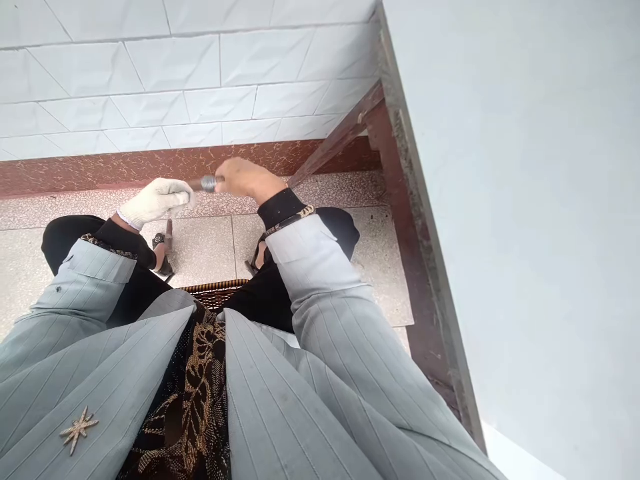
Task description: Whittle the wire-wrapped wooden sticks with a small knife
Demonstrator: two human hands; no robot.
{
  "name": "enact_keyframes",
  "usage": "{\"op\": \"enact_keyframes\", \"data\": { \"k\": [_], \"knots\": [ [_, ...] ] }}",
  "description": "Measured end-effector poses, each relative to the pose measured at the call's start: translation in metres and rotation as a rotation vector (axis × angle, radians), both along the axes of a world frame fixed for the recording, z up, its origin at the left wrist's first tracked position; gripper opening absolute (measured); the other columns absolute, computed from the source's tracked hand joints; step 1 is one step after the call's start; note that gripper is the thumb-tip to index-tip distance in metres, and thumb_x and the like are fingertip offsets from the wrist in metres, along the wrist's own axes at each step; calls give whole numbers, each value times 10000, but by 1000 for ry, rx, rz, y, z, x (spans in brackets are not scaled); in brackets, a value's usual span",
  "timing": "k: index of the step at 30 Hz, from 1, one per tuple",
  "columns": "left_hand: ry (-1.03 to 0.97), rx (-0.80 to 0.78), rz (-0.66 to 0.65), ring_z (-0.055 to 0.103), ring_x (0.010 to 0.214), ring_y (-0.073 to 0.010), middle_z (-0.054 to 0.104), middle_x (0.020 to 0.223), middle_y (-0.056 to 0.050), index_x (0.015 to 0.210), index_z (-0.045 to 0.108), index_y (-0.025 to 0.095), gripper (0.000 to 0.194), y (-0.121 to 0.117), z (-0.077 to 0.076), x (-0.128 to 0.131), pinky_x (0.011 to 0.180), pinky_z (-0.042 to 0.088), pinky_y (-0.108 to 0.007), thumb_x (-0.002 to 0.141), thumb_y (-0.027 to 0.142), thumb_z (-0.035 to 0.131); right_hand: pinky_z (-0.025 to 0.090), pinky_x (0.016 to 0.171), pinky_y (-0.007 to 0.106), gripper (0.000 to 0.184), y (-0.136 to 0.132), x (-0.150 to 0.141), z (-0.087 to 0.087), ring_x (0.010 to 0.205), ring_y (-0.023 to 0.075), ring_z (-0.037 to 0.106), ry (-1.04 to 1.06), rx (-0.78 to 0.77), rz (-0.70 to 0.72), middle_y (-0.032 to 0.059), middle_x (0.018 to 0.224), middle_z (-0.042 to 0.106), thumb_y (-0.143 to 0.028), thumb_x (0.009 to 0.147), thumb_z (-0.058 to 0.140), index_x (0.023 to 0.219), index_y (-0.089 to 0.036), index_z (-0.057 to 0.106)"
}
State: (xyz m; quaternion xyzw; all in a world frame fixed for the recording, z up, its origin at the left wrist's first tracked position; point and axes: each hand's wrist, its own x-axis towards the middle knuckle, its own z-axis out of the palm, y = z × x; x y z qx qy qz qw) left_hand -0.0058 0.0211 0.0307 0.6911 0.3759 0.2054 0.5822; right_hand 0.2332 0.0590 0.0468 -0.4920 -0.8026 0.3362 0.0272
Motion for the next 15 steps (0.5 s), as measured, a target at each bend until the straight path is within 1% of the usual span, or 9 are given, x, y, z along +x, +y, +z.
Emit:
{"op": "enact_keyframes", "data": {
  "k": [2, 3, 5, 6, 7, 9, 11, 13, 15],
  "knots": [
    [12, 15, 22, 434, 483, -61, 536, 595, 13, 801, 683, 122, 94, 1, -2, -3, 480, 344, -195, 870, 175, 647, 411, 690, 284, 51, -2, -3, 0, 679, 134, 546, -65, -155, 291, -12, 667, 622, -175, 837, 721, 846, -152, 766],
    [13, 11, 27, 462, 506, -66, 568, 627, 0, 793, 680, 120, 91, 2, -3, -5, 497, 366, -199, 859, 179, 661, 408, 696, 273, 70, -4, -3, 2, 683, 125, 552, -42, -254, 408, -26, 668, 634, -177, 827, 730, 872, -153, 778],
    [-10, -18, 42, 484, 523, -74, 591, 647, -8, 789, 673, 122, 115, 4, -8, -6, 519, 394, -209, 861, 212, 676, 418, 711, 248, 132, -7, 0, 6, 715, 112, 582, 107, -398, 515, -39, 730, 683, -214, 814, 754, 931, -161, 784],
    [-33, -31, 61, 473, 510, -75, 576, 626, 0, 788, 668, 126, 139, 5, -10, -7, 519, 399, -213, 872, 236, 674, 429, 716, 238, 154, -7, 2, 8, 732, 110, 595, 219, -417, 494, -37, 774, 704, -241, 814, 764, 948, -167, 779],
    [-60, -34, 85, 452, 492, -75, 548, 594, 13, 788, 664, 131, 160, 6, -13, -7, 517, 401, -216, 887, 257, 666, 440, 714, 231, 165, -8, 5, 10, 739, 108, 603, 349, -402, 432, -32, 812, 715, -269, 821, 766, 956, -174, 768],
    [-109, -7, 137, 412, 470, -74, 484, 546, 38, 802, 661, 138, 179, 9, -18, -7, 515, 396, -216, 918, 272, 636, 461, 692, 226, 156, -9, 7, 11, 725, 107, 598, 593, -309, 220, -16, 847, 717, -316, 859, 746, 942, -184, 730],
    [-111, 34, 159, 406, 478, -74, 468, 546, 45, 835, 666, 139, 160, 10, -23, -6, 521, 387, -211, 934, 251, 610, 475, 666, 231, 165, -8, 5, 9, 706, 114, 589, 712, -202, -21, 6, 839, 705, -355, 920, 695, 907, -190, 685],
    [-66, 42, 121, 443, 512, -77, 518, 589, 29, 849, 670, 136, 135, 9, -26, -2, 537, 391, -208, 927, 229, 611, 485, 659, 245, 217, -6, -1, 5, 721, 134, 599, 675, -103, -213, 31, 834, 695, -389, 984, 615, 897, -195, 657],
    [-17, 19, 25, 509, 571, -88, 591, 662, -4, 832, 672, 134, 146, 5, -27, 4, 582, 428, -218, 916, 245, 630, 494, 680, 266, 254, -3, -5, 0, 776, 163, 621, 547, 1, -340, 56, 863, 695, -402, 1026, 535, 948, -194, 658]
  ]
}}
